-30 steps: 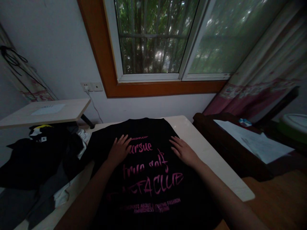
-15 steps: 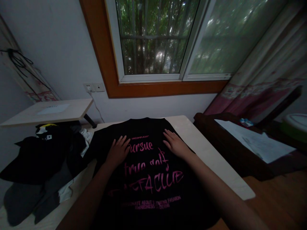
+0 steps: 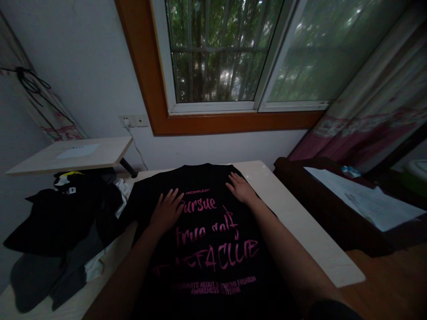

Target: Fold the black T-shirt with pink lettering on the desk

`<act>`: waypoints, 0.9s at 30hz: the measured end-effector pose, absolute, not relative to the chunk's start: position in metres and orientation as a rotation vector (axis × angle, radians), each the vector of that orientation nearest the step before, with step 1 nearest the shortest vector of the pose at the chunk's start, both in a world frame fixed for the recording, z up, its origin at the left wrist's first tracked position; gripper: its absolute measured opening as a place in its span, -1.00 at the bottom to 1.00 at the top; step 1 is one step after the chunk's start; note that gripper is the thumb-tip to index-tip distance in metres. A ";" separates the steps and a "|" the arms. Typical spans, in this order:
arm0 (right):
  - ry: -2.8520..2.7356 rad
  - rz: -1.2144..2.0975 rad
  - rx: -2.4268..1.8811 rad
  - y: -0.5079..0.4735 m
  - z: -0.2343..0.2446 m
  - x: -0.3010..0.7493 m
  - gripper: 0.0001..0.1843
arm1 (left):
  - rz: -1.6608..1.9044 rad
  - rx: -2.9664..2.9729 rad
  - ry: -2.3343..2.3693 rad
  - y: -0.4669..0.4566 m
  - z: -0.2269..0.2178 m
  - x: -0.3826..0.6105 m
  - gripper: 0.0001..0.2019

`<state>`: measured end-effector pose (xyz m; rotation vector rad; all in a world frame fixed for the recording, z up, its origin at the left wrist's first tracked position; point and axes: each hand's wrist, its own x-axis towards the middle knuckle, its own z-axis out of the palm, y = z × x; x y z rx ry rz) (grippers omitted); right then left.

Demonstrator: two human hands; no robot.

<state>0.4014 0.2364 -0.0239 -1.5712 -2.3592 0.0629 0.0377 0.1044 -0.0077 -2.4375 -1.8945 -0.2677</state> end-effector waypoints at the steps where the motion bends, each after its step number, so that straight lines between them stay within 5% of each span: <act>1: -2.355 0.048 -1.577 0.238 -0.024 0.405 -0.35 | -0.266 -2.435 -1.897 0.105 -0.008 0.038 -0.49; 20: -2.287 -0.022 -1.968 0.275 -0.016 0.399 -0.32 | -0.211 -2.413 -1.887 0.106 -0.010 0.036 -0.49; 27: -2.256 -0.176 -1.795 0.249 -0.013 0.367 -0.35 | -0.220 -2.420 -1.877 0.105 -0.009 0.035 -0.48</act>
